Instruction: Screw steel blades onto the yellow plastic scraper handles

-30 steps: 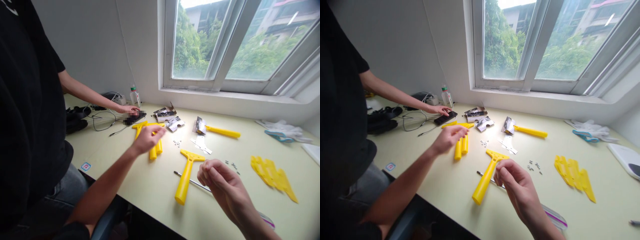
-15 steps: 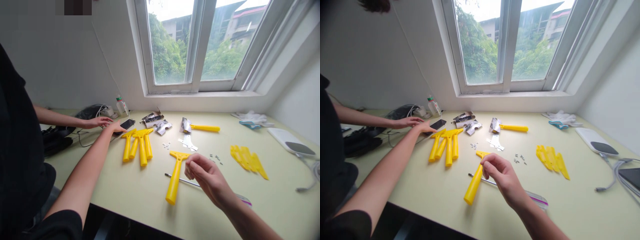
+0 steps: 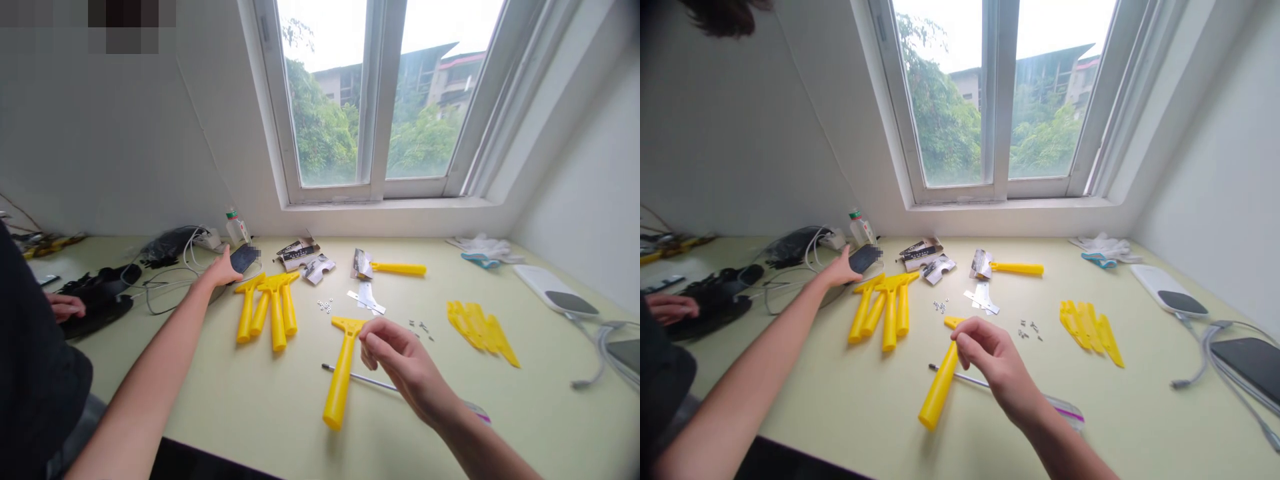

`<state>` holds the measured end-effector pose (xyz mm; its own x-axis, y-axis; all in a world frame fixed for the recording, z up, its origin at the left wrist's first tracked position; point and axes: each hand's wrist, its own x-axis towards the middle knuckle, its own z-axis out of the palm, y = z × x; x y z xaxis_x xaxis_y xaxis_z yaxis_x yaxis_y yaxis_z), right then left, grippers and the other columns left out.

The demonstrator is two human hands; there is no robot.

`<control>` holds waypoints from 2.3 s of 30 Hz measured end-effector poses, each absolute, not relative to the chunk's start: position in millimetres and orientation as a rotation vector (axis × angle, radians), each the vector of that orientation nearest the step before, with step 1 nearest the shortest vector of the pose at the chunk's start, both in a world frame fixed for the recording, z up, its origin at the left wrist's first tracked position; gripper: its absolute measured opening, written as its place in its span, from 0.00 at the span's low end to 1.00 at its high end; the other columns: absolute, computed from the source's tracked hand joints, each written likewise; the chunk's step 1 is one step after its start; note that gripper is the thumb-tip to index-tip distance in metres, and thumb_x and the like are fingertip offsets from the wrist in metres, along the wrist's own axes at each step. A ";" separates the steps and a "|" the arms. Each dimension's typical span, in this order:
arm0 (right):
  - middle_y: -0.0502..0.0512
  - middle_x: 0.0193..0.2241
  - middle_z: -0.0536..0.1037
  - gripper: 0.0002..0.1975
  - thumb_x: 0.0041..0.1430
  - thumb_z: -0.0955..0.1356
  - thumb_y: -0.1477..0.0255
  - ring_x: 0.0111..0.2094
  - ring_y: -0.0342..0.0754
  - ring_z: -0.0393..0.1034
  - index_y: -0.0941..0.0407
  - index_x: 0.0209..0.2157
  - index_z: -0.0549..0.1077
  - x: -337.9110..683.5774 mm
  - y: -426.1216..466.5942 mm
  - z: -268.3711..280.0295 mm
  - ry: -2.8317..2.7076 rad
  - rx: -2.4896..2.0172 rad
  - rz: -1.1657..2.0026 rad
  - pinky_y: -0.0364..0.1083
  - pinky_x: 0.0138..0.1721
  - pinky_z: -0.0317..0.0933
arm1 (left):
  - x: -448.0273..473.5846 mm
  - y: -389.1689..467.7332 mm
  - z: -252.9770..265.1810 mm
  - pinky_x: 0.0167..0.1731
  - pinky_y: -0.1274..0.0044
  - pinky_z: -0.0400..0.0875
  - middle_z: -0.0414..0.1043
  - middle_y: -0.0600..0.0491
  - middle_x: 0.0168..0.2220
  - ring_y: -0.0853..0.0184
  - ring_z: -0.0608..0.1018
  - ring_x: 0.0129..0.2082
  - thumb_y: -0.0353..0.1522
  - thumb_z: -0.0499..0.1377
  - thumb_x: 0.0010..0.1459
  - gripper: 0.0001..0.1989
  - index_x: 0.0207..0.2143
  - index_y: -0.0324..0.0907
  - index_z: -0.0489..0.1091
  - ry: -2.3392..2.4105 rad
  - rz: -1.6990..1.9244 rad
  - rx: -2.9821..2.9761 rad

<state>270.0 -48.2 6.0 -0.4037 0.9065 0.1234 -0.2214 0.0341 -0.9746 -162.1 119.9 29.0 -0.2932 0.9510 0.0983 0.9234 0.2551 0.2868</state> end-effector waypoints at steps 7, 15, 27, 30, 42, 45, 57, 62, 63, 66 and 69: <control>0.53 0.48 0.71 0.19 0.61 0.67 0.58 0.48 0.50 0.69 0.43 0.53 0.66 241.3 -12.0 27.9 -0.990 -0.605 1.438 0.50 0.47 0.63 | -33.4 24.4 23.9 0.57 0.64 0.64 0.62 0.38 0.62 0.48 0.68 0.60 0.44 0.72 0.42 0.51 0.65 0.42 0.54 1.698 1.027 1.577; 0.55 0.60 0.59 0.35 0.55 0.67 0.48 0.53 0.54 0.69 0.36 0.62 0.52 193.4 37.7 53.2 -0.608 -0.524 1.399 0.59 0.49 0.67 | 70.7 -5.7 19.6 0.32 0.76 0.75 0.75 0.47 0.45 0.61 0.80 0.39 0.40 0.70 0.49 0.32 0.54 0.43 0.63 0.936 1.045 1.055; 0.55 0.57 0.63 0.30 0.59 0.65 0.50 0.55 0.56 0.68 0.37 0.60 0.56 203.6 32.3 60.6 -0.736 -0.389 1.441 0.64 0.52 0.64 | 68.6 -20.3 9.3 0.23 0.78 0.77 0.70 0.45 0.52 0.50 0.82 0.43 0.25 0.67 0.52 0.51 0.66 0.62 0.38 0.488 0.962 1.039; 0.55 0.57 0.64 0.29 0.59 0.65 0.51 0.55 0.56 0.68 0.37 0.61 0.56 206.1 28.5 60.5 -0.775 -0.384 1.432 0.63 0.52 0.64 | 72.2 -21.8 9.2 0.24 0.78 0.78 0.70 0.43 0.53 0.49 0.82 0.43 0.24 0.68 0.51 0.54 0.67 0.62 0.35 0.510 0.983 1.097; 0.54 0.57 0.70 0.32 0.59 0.65 0.50 0.49 0.54 0.73 0.39 0.63 0.54 239.9 27.6 53.9 -0.990 -0.523 1.499 0.53 0.45 0.68 | 69.8 -30.7 10.4 0.31 0.65 0.80 0.63 0.45 0.60 0.43 0.78 0.49 0.27 0.56 0.54 0.47 0.66 0.67 0.35 0.319 0.885 0.941; 0.54 0.56 0.71 0.30 0.61 0.64 0.51 0.44 0.51 0.74 0.41 0.62 0.56 242.2 31.3 53.2 -1.012 -0.548 1.493 0.49 0.39 0.67 | 69.1 -30.8 10.0 0.34 0.63 0.79 0.62 0.46 0.61 0.44 0.78 0.50 0.24 0.55 0.51 0.49 0.66 0.67 0.34 0.335 0.885 0.957; 0.54 0.53 0.76 0.30 0.57 0.68 0.51 0.33 0.48 0.75 0.43 0.59 0.61 249.7 36.0 58.1 -1.192 -0.704 1.440 0.49 0.35 0.65 | 66.7 -31.5 6.7 0.38 0.60 0.79 0.61 0.46 0.63 0.45 0.77 0.52 0.22 0.54 0.50 0.53 0.67 0.67 0.28 0.376 0.898 0.967; 0.54 0.53 0.76 0.29 0.57 0.68 0.53 0.32 0.47 0.75 0.43 0.59 0.61 252.5 36.6 59.7 -1.218 -0.690 1.431 0.48 0.34 0.66 | 68.1 -34.0 6.0 0.41 0.59 0.78 0.60 0.45 0.64 0.44 0.74 0.55 0.24 0.59 0.54 0.52 0.67 0.68 0.29 0.389 0.888 1.002; 0.54 0.53 0.76 0.29 0.58 0.68 0.53 0.32 0.47 0.75 0.43 0.59 0.61 252.9 36.4 60.3 -1.220 -0.689 1.429 0.48 0.33 0.66 | 68.8 -34.8 5.9 0.43 0.58 0.77 0.60 0.45 0.64 0.45 0.73 0.57 0.25 0.61 0.55 0.53 0.67 0.69 0.29 0.400 0.888 1.025; 0.54 0.52 0.77 0.30 0.57 0.68 0.53 0.32 0.47 0.75 0.43 0.59 0.61 253.6 35.7 62.2 -1.225 -0.693 1.419 0.48 0.33 0.66 | 70.6 -36.2 6.1 0.47 0.55 0.75 0.59 0.45 0.65 0.45 0.71 0.59 0.27 0.65 0.54 0.56 0.67 0.70 0.28 0.432 0.895 1.065; 0.54 0.53 0.76 0.30 0.58 0.68 0.53 0.31 0.47 0.75 0.43 0.59 0.61 253.6 35.1 63.0 -1.229 -0.705 1.412 0.49 0.34 0.67 | 70.5 -35.5 7.7 0.42 0.56 0.78 0.58 0.45 0.65 0.44 0.74 0.56 0.32 0.62 0.60 0.48 0.67 0.70 0.30 0.462 0.899 1.012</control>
